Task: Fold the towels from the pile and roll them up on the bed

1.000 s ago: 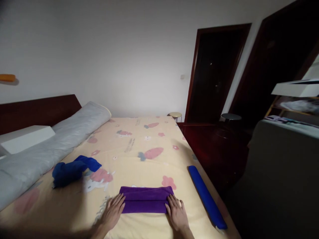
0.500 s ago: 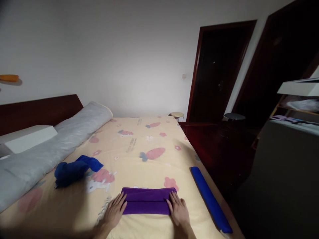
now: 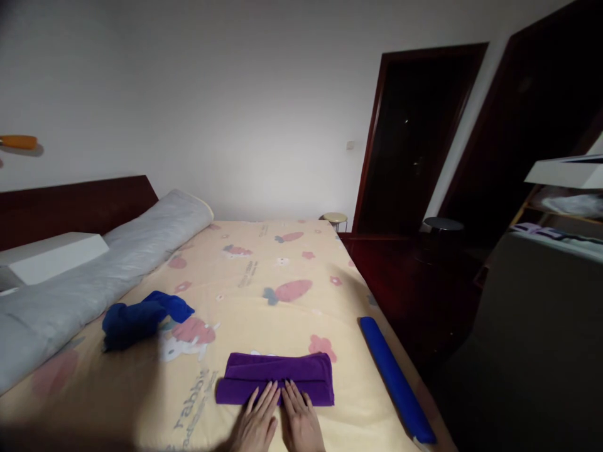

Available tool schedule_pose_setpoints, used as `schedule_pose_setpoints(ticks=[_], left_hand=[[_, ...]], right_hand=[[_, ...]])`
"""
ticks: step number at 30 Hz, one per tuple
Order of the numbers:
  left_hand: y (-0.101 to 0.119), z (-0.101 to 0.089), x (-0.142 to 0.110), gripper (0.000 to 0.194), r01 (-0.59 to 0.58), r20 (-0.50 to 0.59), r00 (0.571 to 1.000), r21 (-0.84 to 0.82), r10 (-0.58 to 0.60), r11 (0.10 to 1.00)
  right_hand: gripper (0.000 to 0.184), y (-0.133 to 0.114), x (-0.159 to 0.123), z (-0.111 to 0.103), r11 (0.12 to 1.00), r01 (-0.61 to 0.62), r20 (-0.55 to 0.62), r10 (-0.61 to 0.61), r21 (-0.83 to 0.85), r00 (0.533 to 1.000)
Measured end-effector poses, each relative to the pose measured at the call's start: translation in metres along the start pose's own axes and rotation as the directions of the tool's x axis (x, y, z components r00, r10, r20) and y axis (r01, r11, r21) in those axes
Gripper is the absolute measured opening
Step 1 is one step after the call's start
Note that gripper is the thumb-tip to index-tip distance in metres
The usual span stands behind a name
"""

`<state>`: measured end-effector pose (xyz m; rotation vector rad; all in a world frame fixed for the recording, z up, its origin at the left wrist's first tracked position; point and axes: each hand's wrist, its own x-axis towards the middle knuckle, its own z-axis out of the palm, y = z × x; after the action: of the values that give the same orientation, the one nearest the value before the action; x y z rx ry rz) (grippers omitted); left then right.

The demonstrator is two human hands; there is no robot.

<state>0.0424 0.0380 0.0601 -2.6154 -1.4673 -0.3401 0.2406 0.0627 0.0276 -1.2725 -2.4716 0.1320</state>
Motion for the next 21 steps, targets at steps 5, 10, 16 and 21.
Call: schedule_pose_setpoints(ticks=[5, 10, 16, 21], left_hand=[[-0.049, -0.010, -0.032, 0.075, 0.109, 0.060, 0.992, 0.044, -0.112, 0.993], [-0.080, -0.003, -0.053, 0.075, 0.213, 0.057, 0.974, 0.067, -0.217, 0.975], [-0.068, -0.024, -0.013, 0.059, 0.417, 0.184, 0.893, 0.002, -0.410, 0.909], [-0.071, -0.042, 0.003, 0.042, 0.427, 0.258, 0.879, -0.051, -0.401, 0.903]], right_hand=[[0.070, 0.052, -0.033, -0.007, 0.995, -0.050, -0.094, 0.042, -0.085, 0.995], [0.070, 0.070, -0.041, -0.006, 0.986, -0.133, -0.175, 0.115, -0.096, 0.978], [0.040, 0.044, 0.008, -0.045, 0.949, -0.314, -0.084, 0.312, -0.008, 0.946], [0.029, 0.041, 0.018, -0.073, 0.951, -0.309, 0.003, 0.309, 0.012, 0.951]])
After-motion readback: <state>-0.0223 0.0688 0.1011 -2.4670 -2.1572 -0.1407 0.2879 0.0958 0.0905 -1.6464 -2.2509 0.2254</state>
